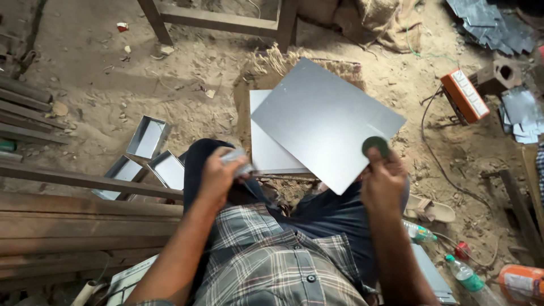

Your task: The person sits on the ground and uses a green abrasive pad to polish the surface of a rectangular metal sheet. They hold the sheet steady with one hand and rub the pad back and forth across the surface with the other hand.

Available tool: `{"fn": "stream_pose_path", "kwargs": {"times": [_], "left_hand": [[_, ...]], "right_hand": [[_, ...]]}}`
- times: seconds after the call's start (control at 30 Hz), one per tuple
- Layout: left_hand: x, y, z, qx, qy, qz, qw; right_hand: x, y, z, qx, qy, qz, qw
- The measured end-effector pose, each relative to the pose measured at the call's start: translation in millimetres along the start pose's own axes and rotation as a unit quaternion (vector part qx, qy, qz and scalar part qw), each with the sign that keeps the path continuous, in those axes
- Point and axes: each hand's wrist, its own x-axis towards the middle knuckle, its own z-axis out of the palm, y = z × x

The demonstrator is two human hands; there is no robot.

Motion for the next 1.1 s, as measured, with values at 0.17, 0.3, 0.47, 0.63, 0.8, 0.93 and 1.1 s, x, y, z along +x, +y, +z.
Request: {"fn": "stream_pose_path", "kwargs": {"times": [0.17,0.3,0.47,0.63,0.8,0.93,1.1], "left_hand": [[11,-3,-42,-0.069,0.082,-0.010,0.994],[14,-16,-50,-0.119,0.117,0.008,0.986],[18,-30,-37,-0.070,0.151,0.038,0.985],[12,-37,-25,-0.026,0.146,0.052,0.988],[17,-27,-19,-0.075,0.123,0.022,0.989],[18,-28,-16,-0.087,0.123,0.024,0.988],[18,-36,-18,-0.101,0.139,0.033,0.985]], "right_hand": [[41,-21,-4,0.038,-0.100,-0.027,0.994],[82,-6,7,-0.140,-0.083,0.008,0.987],[72,16,18,-0.447,-0.110,-0.379,0.803],[-4,47,33,-0.328,-0.219,-0.282,0.875],[-46,49,42,-0.346,-0.261,-0.290,0.853],[-52,43,44,-0.411,-0.299,-0.152,0.847],[-53,49,51,-0.427,-0.296,-0.155,0.840]]}}
